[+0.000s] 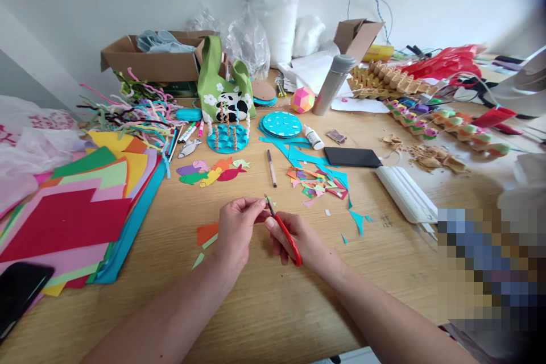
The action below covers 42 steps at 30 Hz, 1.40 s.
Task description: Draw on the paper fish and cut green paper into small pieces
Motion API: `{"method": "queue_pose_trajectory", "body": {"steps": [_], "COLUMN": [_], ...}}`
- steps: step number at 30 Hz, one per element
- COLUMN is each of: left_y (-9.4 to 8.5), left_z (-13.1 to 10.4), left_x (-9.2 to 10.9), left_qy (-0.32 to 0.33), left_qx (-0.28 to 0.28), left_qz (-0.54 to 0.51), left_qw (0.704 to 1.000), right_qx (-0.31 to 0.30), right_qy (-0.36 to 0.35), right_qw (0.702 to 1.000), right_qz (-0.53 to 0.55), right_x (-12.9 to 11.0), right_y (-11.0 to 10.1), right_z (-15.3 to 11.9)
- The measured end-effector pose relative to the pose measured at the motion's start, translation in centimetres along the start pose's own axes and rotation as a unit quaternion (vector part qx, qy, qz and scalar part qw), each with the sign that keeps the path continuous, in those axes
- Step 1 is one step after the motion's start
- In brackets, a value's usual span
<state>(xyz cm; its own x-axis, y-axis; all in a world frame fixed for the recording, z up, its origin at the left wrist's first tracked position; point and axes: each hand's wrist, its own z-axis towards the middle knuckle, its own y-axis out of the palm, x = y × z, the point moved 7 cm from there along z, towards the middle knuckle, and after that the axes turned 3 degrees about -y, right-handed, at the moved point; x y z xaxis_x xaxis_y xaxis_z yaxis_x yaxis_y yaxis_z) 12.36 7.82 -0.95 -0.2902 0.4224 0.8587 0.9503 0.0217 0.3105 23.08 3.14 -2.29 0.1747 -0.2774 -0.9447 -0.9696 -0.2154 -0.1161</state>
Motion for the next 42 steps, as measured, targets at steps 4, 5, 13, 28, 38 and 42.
{"method": "queue_pose_trajectory", "body": {"steps": [4,5,13,28,38,42], "left_y": [0.1,0.1,0.1,-0.1,-1.8,-2.1], "left_z": [-0.1,-0.2,-0.2,-0.1,1.0,1.2], "left_x": [0.0,0.0,-0.2,-0.2,2.2,3.1], "left_qy": [0.001,0.001,-0.002,-0.002,0.081,0.101], "left_qx": [-0.001,-0.001,-0.001,0.012,0.084,0.081], "left_qz": [-0.006,-0.006,-0.008,-0.002,0.030,0.029], "left_qw": [1.000,1.000,1.000,1.000,0.993,0.991], "right_qx": [0.002,0.002,-0.001,-0.002,-0.065,-0.041], "right_qy": [0.003,0.006,0.019,0.036,0.089,0.036], "right_qw": [1.000,1.000,1.000,0.999,0.986,0.991], "right_qz": [0.005,0.006,0.003,0.011,0.125,0.118], "right_x": [0.1,0.1,0.0,-0.2,-0.8,-1.5], "right_y": [0.0,0.0,0.2,0.0,-0.9,-2.5], "right_z": [0.0,0.0,-0.1,-0.3,-0.6,-0.6]}}
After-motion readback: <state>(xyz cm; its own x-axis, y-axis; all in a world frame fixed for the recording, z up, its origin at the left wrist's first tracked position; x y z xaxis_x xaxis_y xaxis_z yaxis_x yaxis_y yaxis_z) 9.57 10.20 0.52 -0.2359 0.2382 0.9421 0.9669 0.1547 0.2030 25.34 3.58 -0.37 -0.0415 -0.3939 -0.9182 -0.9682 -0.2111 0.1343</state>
